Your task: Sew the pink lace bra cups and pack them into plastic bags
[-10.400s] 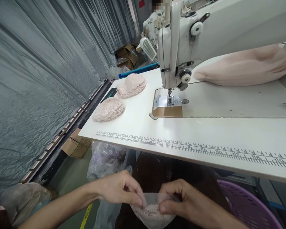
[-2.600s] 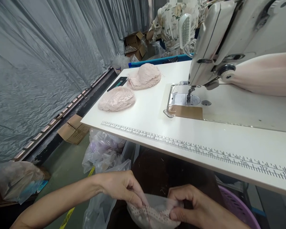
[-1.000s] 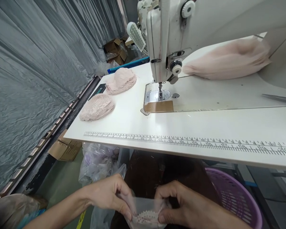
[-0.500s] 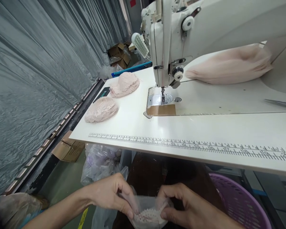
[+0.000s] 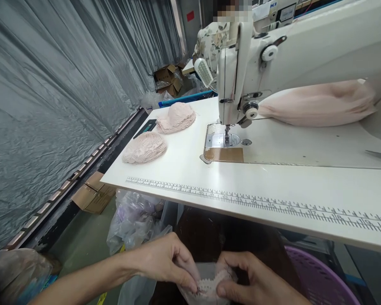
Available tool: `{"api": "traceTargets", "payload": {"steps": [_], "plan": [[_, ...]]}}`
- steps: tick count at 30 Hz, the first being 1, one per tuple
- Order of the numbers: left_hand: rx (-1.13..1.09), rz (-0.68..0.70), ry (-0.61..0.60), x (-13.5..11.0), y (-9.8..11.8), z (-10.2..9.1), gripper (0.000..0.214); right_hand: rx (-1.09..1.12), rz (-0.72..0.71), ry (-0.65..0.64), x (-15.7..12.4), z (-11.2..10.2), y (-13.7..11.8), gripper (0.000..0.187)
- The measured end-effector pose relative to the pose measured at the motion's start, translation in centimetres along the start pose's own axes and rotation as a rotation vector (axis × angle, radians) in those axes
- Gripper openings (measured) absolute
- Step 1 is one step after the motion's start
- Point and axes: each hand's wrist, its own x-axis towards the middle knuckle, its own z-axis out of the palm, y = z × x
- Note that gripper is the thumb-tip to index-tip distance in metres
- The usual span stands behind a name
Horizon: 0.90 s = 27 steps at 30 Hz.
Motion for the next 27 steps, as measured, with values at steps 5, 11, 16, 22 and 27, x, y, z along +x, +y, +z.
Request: {"api": "traceTargets", "payload": {"steps": [5,11,16,22,27], "plan": [[-0.026,-0.001,0.047,0.1,-0.6,-0.1,0.044,0.011,-0.001,0.070,0.1,0.1,-0.1,0.035],[-0.104,-0.007,-0.054,0.0,-0.5,-0.5,0.052,0.028,0.068,0.116,0.0,0.1,-1.1,0.037],[-0.121,-0.001,-0.077,0.3,-0.6,-0.5,0.047,-0.013,0.053,0.112,0.0,0.1,-0.7,0.036],[-0.064,0.016,0.016,0.5,-0.9,-0.6,0.033,0.043,-0.007,0.065,-0.2,0.0,-0.5,0.032],[-0.107,0.021,-0.035,0.1,-1.0,-1.0,0.035,0.090,-0.017,0.010,-0.1,0.0,-0.5,0.029]]}}
